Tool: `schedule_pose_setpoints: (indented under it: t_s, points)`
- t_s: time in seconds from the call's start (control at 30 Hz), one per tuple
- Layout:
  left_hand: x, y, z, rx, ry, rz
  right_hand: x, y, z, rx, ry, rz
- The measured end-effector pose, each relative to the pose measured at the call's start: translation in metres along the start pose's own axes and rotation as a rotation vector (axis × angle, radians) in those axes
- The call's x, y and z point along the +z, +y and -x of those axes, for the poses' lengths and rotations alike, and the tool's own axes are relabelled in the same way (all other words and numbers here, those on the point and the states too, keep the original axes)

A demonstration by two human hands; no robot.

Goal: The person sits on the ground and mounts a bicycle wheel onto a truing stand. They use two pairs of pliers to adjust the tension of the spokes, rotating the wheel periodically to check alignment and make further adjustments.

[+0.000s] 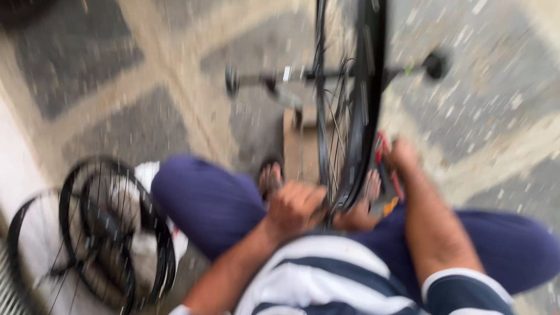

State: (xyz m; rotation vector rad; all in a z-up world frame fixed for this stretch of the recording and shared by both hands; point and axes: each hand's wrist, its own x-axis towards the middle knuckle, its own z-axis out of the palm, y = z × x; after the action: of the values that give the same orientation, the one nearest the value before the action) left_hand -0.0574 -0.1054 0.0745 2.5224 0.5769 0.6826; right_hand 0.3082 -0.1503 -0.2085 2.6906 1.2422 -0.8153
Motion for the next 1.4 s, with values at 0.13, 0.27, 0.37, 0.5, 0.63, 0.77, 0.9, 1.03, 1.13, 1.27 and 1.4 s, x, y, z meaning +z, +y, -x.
schedule_pose_setpoints:
  t_s: [0.13, 0.27, 0.37, 0.5, 0.63, 0.77, 0.9, 1.03, 1.13, 1.27, 1.4]
  points:
    - [0.01, -0.008, 0.007, 0.037, -0.004, 0.009, -0.052, -0.02, 0.035, -0.437, 0.117, 0.037]
    - [0.014, -0.01, 0.006, 0.029, -0.031, 0.008, -0.123, -0.062, 0.144, -0.598, 0.213, -0.487]
    - [0.015, -0.014, 0.007, 0.043, -0.005, 0.003, -0.127, -0.082, 0.181, -0.392, 0.076, -0.9]
    - [0.017, -0.016, 0.009, 0.039, -0.015, -0.009, -0.093, -0.087, 0.169, -0.217, -0.122, -0.831]
    - [0.019, -0.015, 0.008, 0.039, -0.019, -0.011, -0.082, -0.086, 0.163, -0.187, -0.213, -0.754]
    - [0.022, -0.018, 0.009, 0.048, -0.013, 0.0, -0.086, -0.092, 0.16, -0.167, -0.412, -1.057]
    - [0.025, -0.02, 0.009, 0.05, -0.021, -0.002, -0.09, -0.103, 0.168, -0.013, -0.402, -0.984]
    - [0.026, -0.021, 0.01, 0.046, -0.019, 0.0, -0.081, -0.1, 0.164, -0.04, -0.36, -1.084]
    - [0.028, -0.021, 0.01, 0.039, -0.014, -0.01, -0.073, -0.091, 0.159, -0.194, -0.418, -1.117]
    - [0.029, -0.021, 0.011, 0.044, -0.02, -0.019, -0.069, -0.101, 0.163, -0.16, -0.317, -0.991]
    - [0.028, -0.022, 0.009, 0.044, -0.023, -0.003, -0.085, -0.11, 0.168, -0.049, -0.334, -1.003]
